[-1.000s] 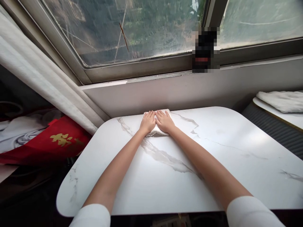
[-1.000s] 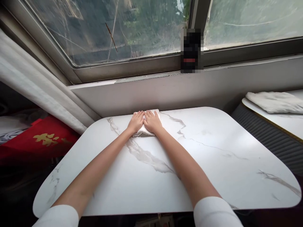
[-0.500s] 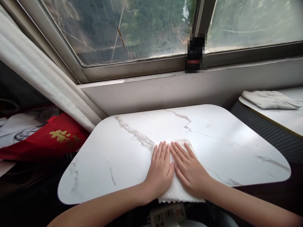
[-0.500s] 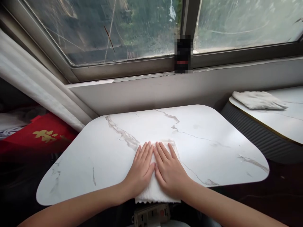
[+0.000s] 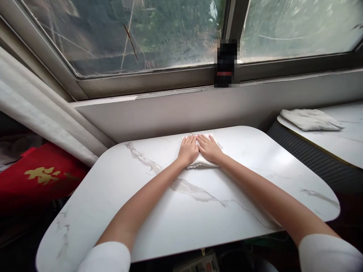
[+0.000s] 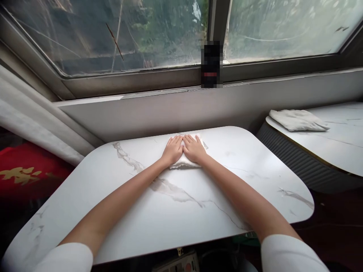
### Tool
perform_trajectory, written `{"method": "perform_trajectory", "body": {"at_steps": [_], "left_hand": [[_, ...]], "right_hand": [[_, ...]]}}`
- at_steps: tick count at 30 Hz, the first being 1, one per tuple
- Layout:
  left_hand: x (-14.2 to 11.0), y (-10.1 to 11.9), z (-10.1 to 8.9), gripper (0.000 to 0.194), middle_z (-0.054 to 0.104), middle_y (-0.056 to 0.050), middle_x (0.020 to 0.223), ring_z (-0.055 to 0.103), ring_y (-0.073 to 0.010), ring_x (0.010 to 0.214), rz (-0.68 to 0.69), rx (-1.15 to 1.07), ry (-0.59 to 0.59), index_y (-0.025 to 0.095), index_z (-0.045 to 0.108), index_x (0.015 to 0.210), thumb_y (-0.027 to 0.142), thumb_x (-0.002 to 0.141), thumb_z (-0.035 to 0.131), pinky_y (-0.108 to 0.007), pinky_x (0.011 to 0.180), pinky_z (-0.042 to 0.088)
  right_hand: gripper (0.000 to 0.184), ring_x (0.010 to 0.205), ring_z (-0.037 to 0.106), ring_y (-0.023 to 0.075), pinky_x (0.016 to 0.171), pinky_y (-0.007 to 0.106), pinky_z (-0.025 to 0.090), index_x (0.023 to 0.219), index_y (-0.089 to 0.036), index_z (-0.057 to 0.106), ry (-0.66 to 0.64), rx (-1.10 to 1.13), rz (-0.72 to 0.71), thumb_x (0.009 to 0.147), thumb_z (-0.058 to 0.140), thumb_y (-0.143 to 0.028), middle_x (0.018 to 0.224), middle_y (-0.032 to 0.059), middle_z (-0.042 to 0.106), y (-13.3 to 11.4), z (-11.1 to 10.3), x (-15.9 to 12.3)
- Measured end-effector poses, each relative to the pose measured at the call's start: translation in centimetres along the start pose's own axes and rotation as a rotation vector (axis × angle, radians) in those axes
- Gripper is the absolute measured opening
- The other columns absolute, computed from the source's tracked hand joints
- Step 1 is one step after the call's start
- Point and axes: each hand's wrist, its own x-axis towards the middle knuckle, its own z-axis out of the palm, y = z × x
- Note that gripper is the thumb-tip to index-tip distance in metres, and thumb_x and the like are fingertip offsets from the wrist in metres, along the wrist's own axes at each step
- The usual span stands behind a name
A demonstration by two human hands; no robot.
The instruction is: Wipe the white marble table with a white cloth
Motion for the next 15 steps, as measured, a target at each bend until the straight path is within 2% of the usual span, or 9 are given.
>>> {"method": "perform_trajectory", "body": {"at_steps": [3, 6, 10, 15], "left_hand": [[4.1, -0.5, 0.8, 0.049, 0.034, -0.010, 0.146, 0.026, -0.0190, 0.136, -0.042, 0.028, 0.023, 0.007, 0.035, 0.138, 0.020, 0.092, 0.027, -0.036, 0.113, 0.014], [6.3, -0.5, 1.4, 0.049, 0.037, -0.011, 0.144, 0.028, -0.0200, 0.134, -0.054, 0.045, 0.045, 0.005, 0.037, 0.137, 0.019, 0.091, 0.028, -0.036, 0.112, 0.014], [7.0, -0.3, 1.7, 0.048, 0.039, -0.010, 0.143, 0.030, -0.0198, 0.134, -0.047, 0.052, 0.065, 0.007, 0.038, 0.136, 0.019, 0.091, 0.028, -0.037, 0.112, 0.015], [5.5, 0.8, 1.4, 0.050, 0.034, -0.011, 0.146, 0.025, -0.0195, 0.136, -0.058, 0.045, 0.051, 0.005, 0.036, 0.138, 0.022, 0.092, 0.027, -0.038, 0.113, 0.012]], "right_hand": [[0.055, 0.137, 0.022, 0.0191, 0.112, 0.041, 0.013, 0.141, -0.007, 0.031, 0.006, 0.004, -0.015, 0.089, 0.025, -0.020, 0.149, 0.0097, 0.029, 2.5, 0.0, 3.5], [0.054, 0.137, 0.024, 0.0188, 0.111, 0.041, 0.015, 0.141, -0.007, 0.033, 0.039, 0.012, -0.012, 0.089, 0.024, -0.019, 0.148, 0.0099, 0.031, 4.1, 0.1, 5.0], [0.054, 0.136, 0.025, 0.0189, 0.111, 0.040, 0.015, 0.141, -0.008, 0.033, 0.061, 0.015, -0.003, 0.089, 0.025, -0.020, 0.147, 0.0094, 0.032, 4.6, 0.3, 5.2], [0.055, 0.137, 0.023, 0.0193, 0.111, 0.041, 0.016, 0.141, -0.007, 0.032, 0.067, -0.007, -0.018, 0.089, 0.025, -0.021, 0.148, 0.0098, 0.030, 4.4, 0.2, 3.5]]}}
